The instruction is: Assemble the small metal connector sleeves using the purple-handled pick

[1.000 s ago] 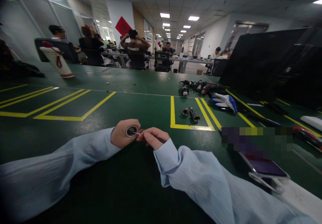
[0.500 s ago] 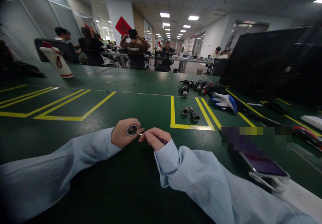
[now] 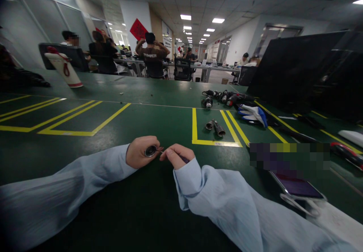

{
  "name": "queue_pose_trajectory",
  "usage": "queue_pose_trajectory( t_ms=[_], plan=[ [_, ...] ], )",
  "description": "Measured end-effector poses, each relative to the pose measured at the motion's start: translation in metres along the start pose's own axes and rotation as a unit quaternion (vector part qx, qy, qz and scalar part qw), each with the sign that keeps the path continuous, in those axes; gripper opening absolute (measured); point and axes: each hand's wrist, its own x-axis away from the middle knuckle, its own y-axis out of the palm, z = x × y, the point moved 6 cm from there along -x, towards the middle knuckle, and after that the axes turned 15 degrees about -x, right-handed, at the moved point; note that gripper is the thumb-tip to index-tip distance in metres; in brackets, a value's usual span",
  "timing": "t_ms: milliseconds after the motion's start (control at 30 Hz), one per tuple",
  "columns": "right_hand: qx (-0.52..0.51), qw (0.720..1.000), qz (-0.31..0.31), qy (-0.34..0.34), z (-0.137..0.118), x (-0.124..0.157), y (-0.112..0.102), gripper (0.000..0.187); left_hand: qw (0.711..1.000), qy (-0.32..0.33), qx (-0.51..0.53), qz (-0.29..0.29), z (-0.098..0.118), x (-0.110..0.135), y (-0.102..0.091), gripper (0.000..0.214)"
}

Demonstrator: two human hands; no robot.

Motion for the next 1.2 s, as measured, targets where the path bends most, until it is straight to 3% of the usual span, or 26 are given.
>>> queue_pose_trajectory(
  t_ms=[233,333,433,567,733,967,1100,1200],
  plan=[
    [-0.226,0.966,-0.008,0.122,0.03,-0.006,-0.005,0.022,1.0,0.005,0.021,-0.012,0.001,0.001,0.0,0.011],
    [-0.197,0.974,-0.004,0.112,0.028,-0.005,-0.005,0.023,1.0,-0.007,0.025,-0.017,0.0,0.0,0.0,0.011],
    [-0.056,0.998,0.006,0.034,0.012,-0.002,-0.003,0.025,1.0,-0.015,0.015,-0.015,-0.002,-0.001,0.001,0.012],
    [0.057,0.998,0.01,-0.024,-0.004,0.003,0.002,0.028,1.0,-0.008,0.001,-0.015,-0.001,-0.001,0.002,0.013],
    [-0.071,0.996,0.01,0.052,0.009,-0.001,-0.003,0.024,1.0,0.01,-0.007,-0.023,0.003,0.0,0.003,0.012],
    [-0.272,0.944,-0.012,0.186,0.037,-0.008,-0.006,0.021,0.999,-0.005,0.015,-0.03,0.0,0.001,0.003,0.011],
    [-0.291,0.938,-0.006,0.188,0.038,-0.008,-0.006,0.022,0.999,-0.026,0.026,-0.027,-0.002,0.001,0.002,0.011],
    [-0.25,0.957,0.004,0.145,0.033,-0.007,-0.006,0.024,0.999,-0.034,0.024,-0.029,-0.003,0.0,0.002,0.012]
  ],
)
